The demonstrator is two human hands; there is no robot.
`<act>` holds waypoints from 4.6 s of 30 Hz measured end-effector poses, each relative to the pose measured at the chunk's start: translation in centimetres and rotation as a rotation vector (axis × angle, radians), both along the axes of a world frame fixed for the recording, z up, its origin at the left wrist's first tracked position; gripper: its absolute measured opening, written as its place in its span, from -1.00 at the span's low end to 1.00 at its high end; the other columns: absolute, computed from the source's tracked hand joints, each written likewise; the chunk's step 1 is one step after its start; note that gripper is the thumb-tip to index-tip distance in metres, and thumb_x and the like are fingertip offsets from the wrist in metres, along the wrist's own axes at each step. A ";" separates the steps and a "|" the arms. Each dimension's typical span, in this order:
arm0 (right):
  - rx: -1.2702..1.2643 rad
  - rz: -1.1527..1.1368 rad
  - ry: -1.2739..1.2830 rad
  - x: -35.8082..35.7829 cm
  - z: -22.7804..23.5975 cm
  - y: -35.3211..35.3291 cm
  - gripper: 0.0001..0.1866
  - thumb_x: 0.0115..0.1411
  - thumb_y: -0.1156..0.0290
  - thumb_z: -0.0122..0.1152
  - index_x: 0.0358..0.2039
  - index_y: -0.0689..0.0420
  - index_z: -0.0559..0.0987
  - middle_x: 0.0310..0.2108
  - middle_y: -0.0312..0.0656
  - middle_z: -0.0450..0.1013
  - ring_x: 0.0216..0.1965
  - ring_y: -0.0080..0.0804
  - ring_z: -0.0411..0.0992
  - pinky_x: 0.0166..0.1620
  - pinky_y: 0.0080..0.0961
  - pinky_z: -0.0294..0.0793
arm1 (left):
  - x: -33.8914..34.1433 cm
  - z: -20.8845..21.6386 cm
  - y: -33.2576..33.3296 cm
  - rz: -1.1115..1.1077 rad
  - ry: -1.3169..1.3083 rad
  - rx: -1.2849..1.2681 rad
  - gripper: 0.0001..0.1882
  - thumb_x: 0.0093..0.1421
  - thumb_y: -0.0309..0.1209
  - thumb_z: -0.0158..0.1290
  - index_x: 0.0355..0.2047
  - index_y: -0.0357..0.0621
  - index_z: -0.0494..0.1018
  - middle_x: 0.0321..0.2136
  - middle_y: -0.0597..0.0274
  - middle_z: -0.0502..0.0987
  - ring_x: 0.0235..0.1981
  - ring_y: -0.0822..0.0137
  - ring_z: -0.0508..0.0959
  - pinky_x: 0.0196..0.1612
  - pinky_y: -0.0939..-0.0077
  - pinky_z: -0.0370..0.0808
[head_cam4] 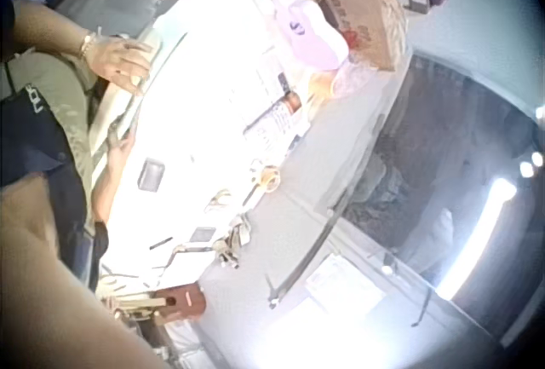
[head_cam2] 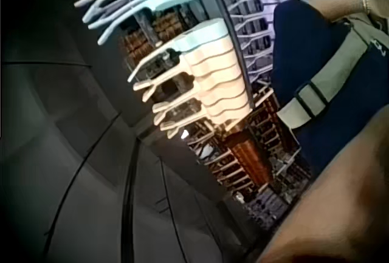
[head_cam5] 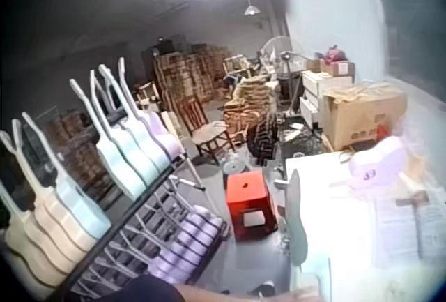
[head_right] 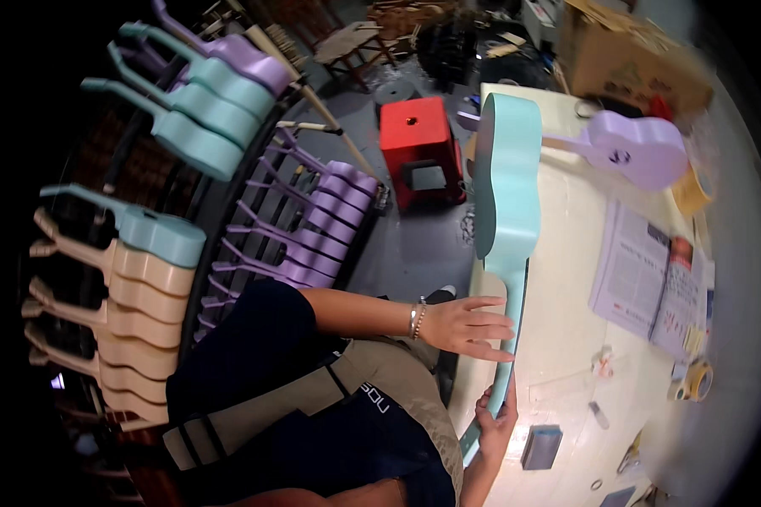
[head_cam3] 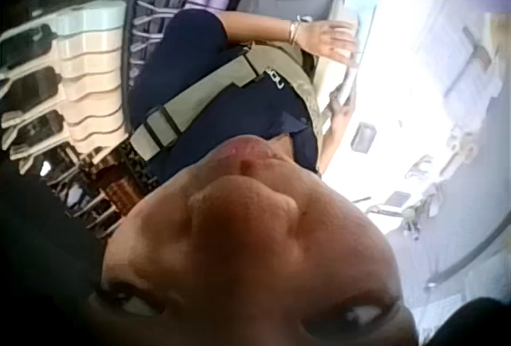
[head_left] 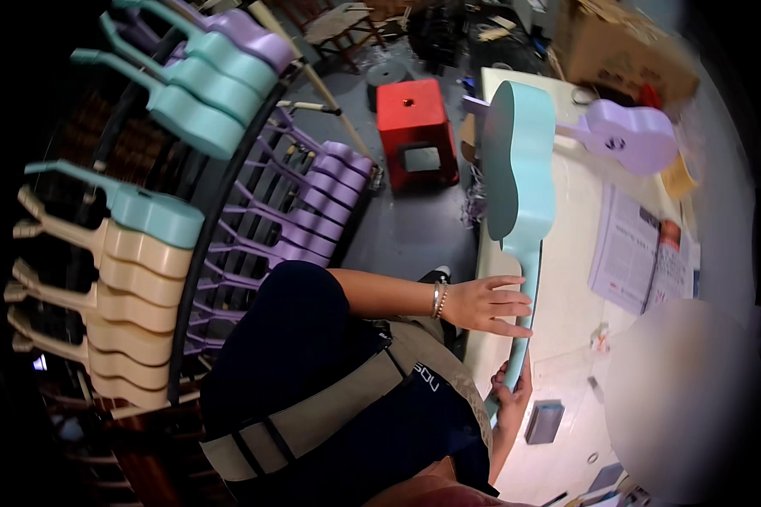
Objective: The person sands the edges of light blue and cream-colored plastic parts using a sanding block. They handle the parts one at a time, rotating them to smooth different sides, and place the finished items on a nearby rack.
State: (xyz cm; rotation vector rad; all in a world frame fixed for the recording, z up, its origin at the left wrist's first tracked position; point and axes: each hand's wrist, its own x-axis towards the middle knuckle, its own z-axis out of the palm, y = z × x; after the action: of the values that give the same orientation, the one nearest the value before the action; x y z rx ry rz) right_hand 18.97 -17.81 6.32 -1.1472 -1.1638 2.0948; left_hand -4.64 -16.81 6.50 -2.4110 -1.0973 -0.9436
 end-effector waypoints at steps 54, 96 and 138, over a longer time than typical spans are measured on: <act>-0.629 0.088 0.234 -23.2 -9.3 7.3 -0.74 0.23 0.21 -0.03 -0.14 0.00 0.49 -0.36 -0.36 0.47 -0.39 -0.52 0.39 -0.27 -0.48 0.40 | -51.2 28.1 -44.7 0.831 -0.894 0.771 -0.43 0.06 -0.60 0.06 0.11 -0.11 0.24 -0.53 0.21 0.41 -0.65 0.33 0.41 -0.59 0.46 0.37; -0.614 0.241 0.348 -15.7 -11.6 4.5 -0.55 0.26 0.10 -0.11 0.03 0.12 0.37 -0.17 -0.22 0.42 -0.22 -0.46 0.38 -0.17 -0.52 0.39 | -20.8 22.2 -23.9 0.589 -1.601 0.262 -0.72 0.23 -0.36 -0.13 -0.11 -0.24 0.20 -0.33 0.16 0.38 -0.19 0.13 0.43 0.09 -0.03 0.30; -0.051 -0.926 0.308 -7.1 -3.1 0.9 -0.09 0.16 -0.32 -0.59 0.20 0.25 0.07 0.18 0.05 0.10 0.17 -0.12 0.14 0.15 -0.27 0.20 | -10.2 6.2 6.5 0.024 -1.673 -0.861 -0.45 0.29 -0.17 -0.40 0.03 -0.48 0.13 -0.02 -0.24 0.30 0.04 -0.02 0.32 0.12 0.15 0.24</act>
State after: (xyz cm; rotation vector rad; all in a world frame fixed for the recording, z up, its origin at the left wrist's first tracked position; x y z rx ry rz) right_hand 11.83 -16.89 3.22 -1.0450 -0.3120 1.4838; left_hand -14.82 -10.36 12.71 -1.5144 -2.2710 -3.1446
